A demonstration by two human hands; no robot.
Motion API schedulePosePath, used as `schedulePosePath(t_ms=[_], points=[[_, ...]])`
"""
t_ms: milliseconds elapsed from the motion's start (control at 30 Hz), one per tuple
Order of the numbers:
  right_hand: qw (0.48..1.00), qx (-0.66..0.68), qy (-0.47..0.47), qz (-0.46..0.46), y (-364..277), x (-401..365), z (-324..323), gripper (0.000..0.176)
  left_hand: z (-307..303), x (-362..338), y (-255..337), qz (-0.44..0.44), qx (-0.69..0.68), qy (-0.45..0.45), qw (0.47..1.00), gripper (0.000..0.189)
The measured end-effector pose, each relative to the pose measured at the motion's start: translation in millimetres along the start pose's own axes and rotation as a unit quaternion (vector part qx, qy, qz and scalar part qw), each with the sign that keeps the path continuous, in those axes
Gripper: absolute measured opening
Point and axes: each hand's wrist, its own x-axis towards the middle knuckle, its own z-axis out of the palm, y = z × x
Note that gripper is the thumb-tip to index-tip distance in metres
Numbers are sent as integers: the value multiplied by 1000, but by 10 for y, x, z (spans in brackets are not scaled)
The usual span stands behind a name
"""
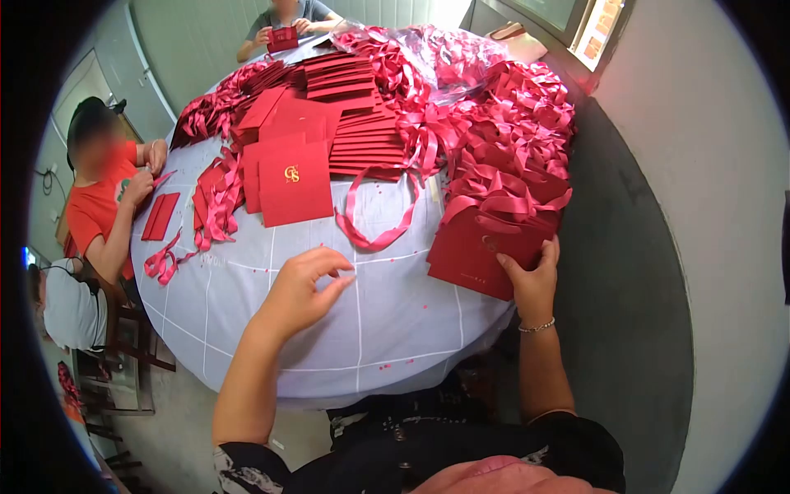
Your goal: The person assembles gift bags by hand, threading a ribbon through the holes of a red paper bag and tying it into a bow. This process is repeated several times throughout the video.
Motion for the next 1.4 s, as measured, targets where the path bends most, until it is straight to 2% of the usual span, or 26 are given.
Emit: schedulePosePath(t_ms=[33,67,133,200,267,300,367,433,467,500,567,600,667,733,833,900,933,1033,1167,1267,1400], points=[[1000,31,-4,-5,34,28,22,59,-76,78,213,-75,-24,-85,993,18],[998,62,-10,-9,76,55,48,55,-59,141,276,-77,-19,-84,993,18],[995,96,-11,17,187,148,81,53,-36,269,374,19,27,-155,987,22],[991,129,-5,45,229,257,104,51,59,418,437,26,53,-188,980,27],[999,46,22,-5,189,413,106,48,255,555,475,67,58,-230,969,35],[998,51,25,-2,153,453,98,48,411,582,486,76,49,-261,961,47],[998,51,19,30,76,494,77,46,773,513,598,80,40,-286,954,59],[997,69,9,22,74,513,50,48,990,423,890,27,52,-348,936,69],[997,83,-4,9,69,494,42,50,1109,340,943,60,98,-331,937,59],[995,94,-20,17,60,476,17,49,1206,256,972,46,93,-339,935,59],[993,109,-44,13,69,453,1,46,1367,49,977,49,173,-296,938,36],[992,112,-58,21,63,440,-7,46,1413,-41,960,34,172,-300,938,36],[988,128,-86,8,44,444,-21,43,1463,-169,935,90,180,-274,940,19],[990,103,-95,-2,69,439,9,42,1479,-199,944,81,168,-267,946,17],[980,182,-71,26,201,430,153,44,1486,-245,974,80,142,-271,949,15],[986,169,5,-2,341,459,275,49,1489,-276,967,78,127,-284,947,14],[986,169,4,-5,363,515,313,49,1497,-295,943,87,108,-276,951,12],[993,51,86,-58,340,757,428,54,1501,-305,887,91,75,-259,959,12],[984,2,144,-108,430,1054,611,54,1520,-313,864,87,72,-250,962,16],[991,-23,104,-87,410,1028,597,56,1529,-343,853,83,65,-239,965,15],[995,72,8,-65,446,772,509,59,1502,-376,817,88,30,-215,972,18]])
